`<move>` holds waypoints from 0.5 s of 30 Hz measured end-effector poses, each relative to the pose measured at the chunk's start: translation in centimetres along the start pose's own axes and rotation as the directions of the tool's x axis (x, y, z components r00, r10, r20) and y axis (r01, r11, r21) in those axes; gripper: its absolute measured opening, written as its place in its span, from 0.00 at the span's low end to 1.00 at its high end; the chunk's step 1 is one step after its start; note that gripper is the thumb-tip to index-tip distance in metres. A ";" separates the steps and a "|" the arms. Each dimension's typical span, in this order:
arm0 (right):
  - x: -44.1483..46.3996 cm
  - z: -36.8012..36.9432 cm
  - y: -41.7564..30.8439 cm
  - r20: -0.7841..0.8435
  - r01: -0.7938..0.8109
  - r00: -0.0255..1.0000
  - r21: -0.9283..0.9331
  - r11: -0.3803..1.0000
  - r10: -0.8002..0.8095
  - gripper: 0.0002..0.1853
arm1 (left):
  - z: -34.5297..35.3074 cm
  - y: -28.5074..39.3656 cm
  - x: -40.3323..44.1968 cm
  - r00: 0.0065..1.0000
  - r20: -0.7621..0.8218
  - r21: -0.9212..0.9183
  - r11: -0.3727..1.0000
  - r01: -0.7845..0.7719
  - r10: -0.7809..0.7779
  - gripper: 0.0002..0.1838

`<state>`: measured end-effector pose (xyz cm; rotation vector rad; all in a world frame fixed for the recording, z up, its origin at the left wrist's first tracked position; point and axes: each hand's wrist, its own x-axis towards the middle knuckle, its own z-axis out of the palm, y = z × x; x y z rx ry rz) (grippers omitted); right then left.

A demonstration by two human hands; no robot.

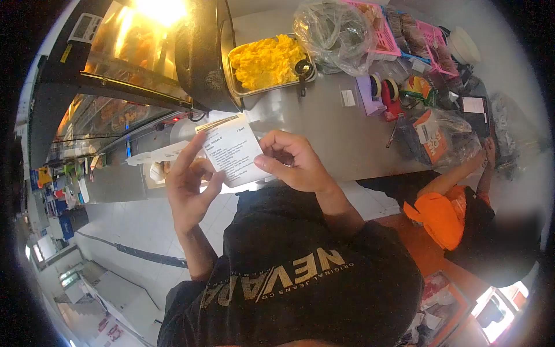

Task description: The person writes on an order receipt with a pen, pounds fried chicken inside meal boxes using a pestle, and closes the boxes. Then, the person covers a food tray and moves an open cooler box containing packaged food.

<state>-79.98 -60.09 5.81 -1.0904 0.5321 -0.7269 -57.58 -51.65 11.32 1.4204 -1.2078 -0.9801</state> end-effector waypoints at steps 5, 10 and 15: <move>-0.1 0.0 0.2 -0.015 0.012 1.000 -0.013 1.000 -0.012 0.06 | 0.1 0.4 0.1 1.000 0.012 -0.006 1.000 0.018 -0.018 0.41; -0.3 0.0 0.2 -0.025 0.002 1.000 -0.027 1.000 -0.002 0.06 | 0.2 0.1 0.0 1.000 0.018 -0.021 1.000 0.021 -0.020 0.41; -0.3 0.1 0.1 -0.032 0.012 0.999 -0.004 1.000 -0.012 0.06 | 0.3 0.2 0.1 0.999 0.013 -0.032 0.999 0.033 -0.032 0.41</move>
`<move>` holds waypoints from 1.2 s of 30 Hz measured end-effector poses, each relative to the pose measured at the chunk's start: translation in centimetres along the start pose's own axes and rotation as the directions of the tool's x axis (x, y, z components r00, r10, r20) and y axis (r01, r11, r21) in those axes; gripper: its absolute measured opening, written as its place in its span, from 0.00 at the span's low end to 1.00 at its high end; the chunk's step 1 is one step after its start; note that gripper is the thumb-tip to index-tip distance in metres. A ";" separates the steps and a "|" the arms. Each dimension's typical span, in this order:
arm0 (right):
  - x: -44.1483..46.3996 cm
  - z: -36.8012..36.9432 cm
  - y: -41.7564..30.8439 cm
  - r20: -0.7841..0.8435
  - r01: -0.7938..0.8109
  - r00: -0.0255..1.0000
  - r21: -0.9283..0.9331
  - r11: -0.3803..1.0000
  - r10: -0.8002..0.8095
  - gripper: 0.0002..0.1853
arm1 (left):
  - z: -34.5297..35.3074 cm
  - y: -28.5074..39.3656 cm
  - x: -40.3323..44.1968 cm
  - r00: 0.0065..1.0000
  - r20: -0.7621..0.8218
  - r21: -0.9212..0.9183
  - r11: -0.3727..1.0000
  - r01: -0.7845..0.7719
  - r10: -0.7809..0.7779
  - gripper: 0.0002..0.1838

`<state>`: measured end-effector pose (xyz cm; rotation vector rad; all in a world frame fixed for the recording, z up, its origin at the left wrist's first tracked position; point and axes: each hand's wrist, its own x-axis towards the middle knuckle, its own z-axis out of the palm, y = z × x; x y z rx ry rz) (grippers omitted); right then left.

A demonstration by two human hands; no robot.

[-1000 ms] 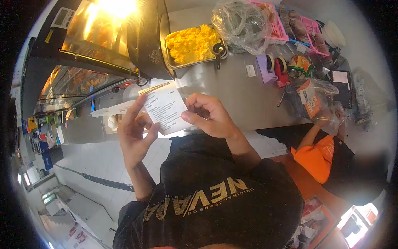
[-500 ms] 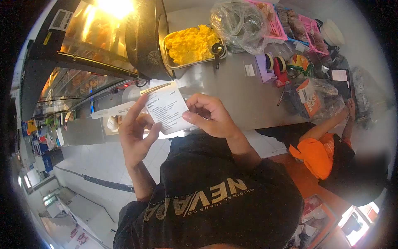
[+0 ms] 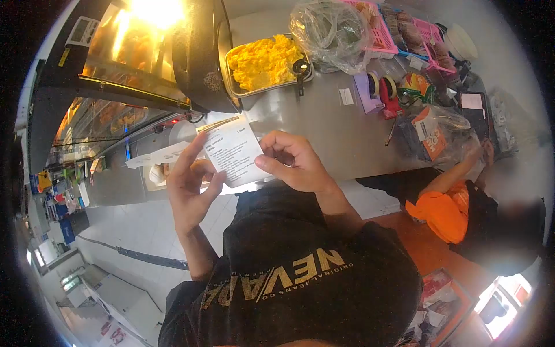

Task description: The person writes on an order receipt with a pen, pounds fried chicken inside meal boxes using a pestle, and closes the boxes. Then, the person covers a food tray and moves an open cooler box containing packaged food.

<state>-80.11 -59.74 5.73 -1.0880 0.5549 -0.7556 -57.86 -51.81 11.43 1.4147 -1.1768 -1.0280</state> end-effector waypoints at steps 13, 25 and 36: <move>-1.7 -6.3 8.3 -0.258 -0.206 0.951 -0.115 0.972 0.171 0.08 | 4.4 -11.4 1.0 0.973 0.221 0.153 0.987 0.038 -0.071 0.40; -8.1 -15.7 24.7 -0.518 -0.438 0.853 -0.646 0.626 0.063 0.12 | 9.5 -22.1 0.0 0.717 0.632 0.514 0.851 -0.105 -0.294 0.36; -6.9 -14.5 23.9 -0.535 -0.458 0.841 -0.632 0.625 0.074 0.14 | 13.4 -29.4 -0.1 0.818 0.552 0.595 0.612 -0.521 0.160 0.34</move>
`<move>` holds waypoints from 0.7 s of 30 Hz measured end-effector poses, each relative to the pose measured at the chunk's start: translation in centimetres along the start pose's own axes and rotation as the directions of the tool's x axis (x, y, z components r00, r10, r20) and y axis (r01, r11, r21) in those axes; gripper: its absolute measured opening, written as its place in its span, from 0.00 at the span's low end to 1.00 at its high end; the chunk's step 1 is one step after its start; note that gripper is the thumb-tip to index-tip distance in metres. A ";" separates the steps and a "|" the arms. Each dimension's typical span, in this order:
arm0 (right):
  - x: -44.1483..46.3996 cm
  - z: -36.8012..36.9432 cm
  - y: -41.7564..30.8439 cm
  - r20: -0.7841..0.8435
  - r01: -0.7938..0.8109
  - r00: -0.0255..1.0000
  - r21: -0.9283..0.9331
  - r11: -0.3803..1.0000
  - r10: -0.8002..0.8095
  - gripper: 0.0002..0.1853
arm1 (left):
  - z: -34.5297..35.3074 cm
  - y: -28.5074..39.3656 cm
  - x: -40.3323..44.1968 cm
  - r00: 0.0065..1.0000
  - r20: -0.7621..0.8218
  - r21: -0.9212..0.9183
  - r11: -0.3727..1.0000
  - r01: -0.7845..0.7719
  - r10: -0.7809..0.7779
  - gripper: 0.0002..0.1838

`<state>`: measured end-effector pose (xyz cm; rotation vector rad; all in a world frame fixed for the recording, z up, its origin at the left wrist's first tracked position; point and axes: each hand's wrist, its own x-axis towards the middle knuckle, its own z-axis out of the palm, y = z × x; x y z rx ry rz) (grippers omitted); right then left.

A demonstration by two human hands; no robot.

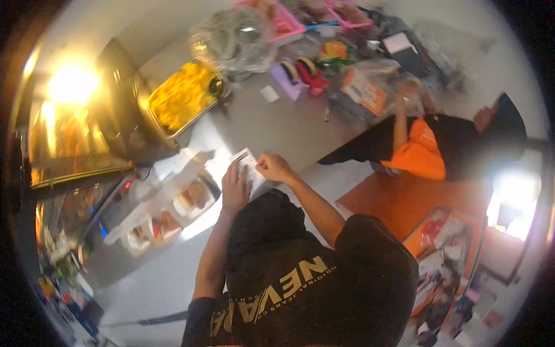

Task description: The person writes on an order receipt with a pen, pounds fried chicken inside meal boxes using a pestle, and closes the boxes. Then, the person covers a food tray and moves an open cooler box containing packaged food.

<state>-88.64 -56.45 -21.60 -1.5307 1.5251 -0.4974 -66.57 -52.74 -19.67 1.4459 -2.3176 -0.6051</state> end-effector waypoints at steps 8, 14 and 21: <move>3.7 -13.1 6.3 -0.753 -0.404 0.654 -0.273 0.873 0.067 0.09 | 1.2 0.2 -0.6 0.998 -0.040 0.021 0.999 0.047 -0.046 0.32; 6.8 -17.8 9.1 -0.610 -0.513 0.777 -0.475 0.715 0.152 0.12 | 1.1 0.0 -0.7 0.994 -0.007 -0.002 0.994 0.110 -0.110 0.33; 2.9 -12.6 6.7 -0.219 -0.324 0.940 -0.327 0.888 0.263 0.21 | 1.3 -0.9 -1.5 0.993 -0.056 -0.042 0.994 0.106 -0.108 0.39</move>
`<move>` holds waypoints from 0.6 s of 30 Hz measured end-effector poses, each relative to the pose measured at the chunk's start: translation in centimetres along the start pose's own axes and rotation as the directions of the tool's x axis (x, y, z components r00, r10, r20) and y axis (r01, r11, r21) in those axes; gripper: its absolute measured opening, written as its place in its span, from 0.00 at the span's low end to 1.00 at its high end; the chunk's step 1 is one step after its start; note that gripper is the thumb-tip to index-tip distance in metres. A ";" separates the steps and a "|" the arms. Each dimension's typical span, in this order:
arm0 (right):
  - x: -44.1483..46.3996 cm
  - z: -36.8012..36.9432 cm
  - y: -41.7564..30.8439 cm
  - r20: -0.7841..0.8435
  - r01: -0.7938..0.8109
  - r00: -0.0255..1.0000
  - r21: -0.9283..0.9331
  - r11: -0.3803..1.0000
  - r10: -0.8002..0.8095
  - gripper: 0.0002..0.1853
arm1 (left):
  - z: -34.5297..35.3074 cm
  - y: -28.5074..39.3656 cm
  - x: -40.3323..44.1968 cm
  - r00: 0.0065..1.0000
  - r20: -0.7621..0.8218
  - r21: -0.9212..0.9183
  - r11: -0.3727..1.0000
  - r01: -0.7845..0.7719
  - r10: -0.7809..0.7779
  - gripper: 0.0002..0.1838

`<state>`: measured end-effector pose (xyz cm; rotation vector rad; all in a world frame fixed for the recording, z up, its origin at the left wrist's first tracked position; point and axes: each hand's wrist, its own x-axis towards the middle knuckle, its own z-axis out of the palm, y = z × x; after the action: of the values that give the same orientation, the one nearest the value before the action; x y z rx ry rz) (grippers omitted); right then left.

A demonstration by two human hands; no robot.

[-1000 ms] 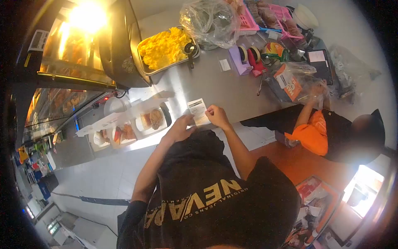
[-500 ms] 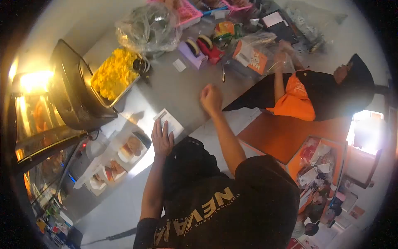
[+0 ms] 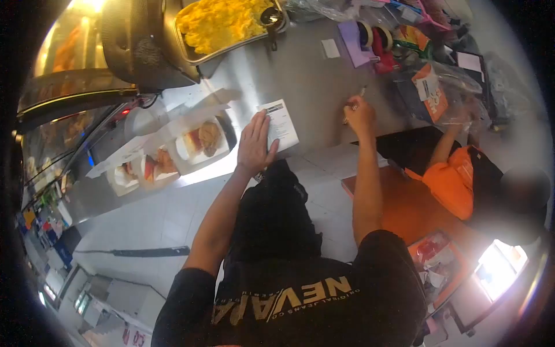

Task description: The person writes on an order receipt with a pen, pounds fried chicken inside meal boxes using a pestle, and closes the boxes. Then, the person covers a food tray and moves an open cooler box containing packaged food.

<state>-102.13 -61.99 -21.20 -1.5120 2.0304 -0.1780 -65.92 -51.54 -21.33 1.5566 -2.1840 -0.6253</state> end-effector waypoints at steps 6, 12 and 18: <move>-6.4 -1.8 -7.6 0.189 -0.111 0.947 0.952 0.286 -0.260 0.21 | 0.7 -0.3 -0.1 0.997 -0.061 0.027 0.998 0.052 -0.051 0.43; -6.7 6.0 -7.8 0.030 -0.021 0.744 1.000 0.022 -0.668 0.25 | 1.4 -0.6 -0.3 0.991 -0.112 -0.022 0.998 0.065 -0.067 0.46; -8.5 11.8 -11.5 0.118 -0.241 0.867 0.949 -0.201 -0.485 0.38 | 2.0 -0.8 -0.3 0.990 -0.106 0.041 0.995 0.095 -0.091 0.46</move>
<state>-84.85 -55.48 -22.51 -0.4323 0.5759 -1.1262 -66.26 -51.20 -23.49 1.6841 -2.0732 -0.5126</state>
